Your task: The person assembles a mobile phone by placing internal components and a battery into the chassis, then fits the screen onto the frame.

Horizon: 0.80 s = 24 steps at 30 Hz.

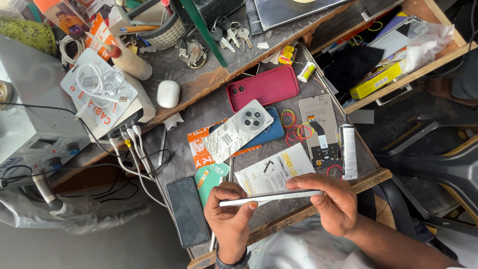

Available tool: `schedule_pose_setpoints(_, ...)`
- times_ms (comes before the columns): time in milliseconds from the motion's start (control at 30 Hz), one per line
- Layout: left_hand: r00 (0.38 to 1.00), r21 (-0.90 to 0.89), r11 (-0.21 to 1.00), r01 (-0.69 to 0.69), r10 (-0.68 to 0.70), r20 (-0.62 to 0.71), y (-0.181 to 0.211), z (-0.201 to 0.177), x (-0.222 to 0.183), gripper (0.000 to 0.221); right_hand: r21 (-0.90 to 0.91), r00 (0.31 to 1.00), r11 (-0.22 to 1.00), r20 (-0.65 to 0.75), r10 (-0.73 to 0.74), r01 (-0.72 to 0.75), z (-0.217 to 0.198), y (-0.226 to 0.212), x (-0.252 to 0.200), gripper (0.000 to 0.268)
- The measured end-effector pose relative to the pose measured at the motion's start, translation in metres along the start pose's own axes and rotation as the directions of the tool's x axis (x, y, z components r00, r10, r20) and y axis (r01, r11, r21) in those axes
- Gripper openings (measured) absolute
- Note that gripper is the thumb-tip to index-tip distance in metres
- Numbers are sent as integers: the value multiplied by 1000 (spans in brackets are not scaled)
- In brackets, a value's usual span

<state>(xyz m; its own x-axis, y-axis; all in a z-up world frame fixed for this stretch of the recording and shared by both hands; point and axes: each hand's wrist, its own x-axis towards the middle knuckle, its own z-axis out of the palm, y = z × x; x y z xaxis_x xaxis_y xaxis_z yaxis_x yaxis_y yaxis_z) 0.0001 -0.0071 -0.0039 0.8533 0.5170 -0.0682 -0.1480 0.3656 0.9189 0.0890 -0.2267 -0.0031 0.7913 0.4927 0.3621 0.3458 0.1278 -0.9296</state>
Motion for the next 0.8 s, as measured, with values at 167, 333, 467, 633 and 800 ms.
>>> schedule_pose_setpoints(167,999,-18,998,-54,54,1,-4,-1,-1,37,30,999,999,33,25,-26,-2,-2,1,31)
schedule_pose_setpoints(333,996,62,995,-84,82,39,-5,0,-4,36,43,998,998,-40,-53,55,2,-1,7,25)
schedule_pose_setpoints(467,992,96,989,-112,106,71,-2,2,-2,36,-88,999,996,-13,-31,29,0,-3,8,11)
schedule_pose_setpoints(633,989,126,983,-134,124,84,-1,5,-3,36,-75,1000,997,-3,-12,12,1,-5,13,10)
schedule_pose_setpoints(800,985,108,983,-151,141,99,-1,11,-2,36,-188,986,968,33,-164,168,-1,-16,28,22)
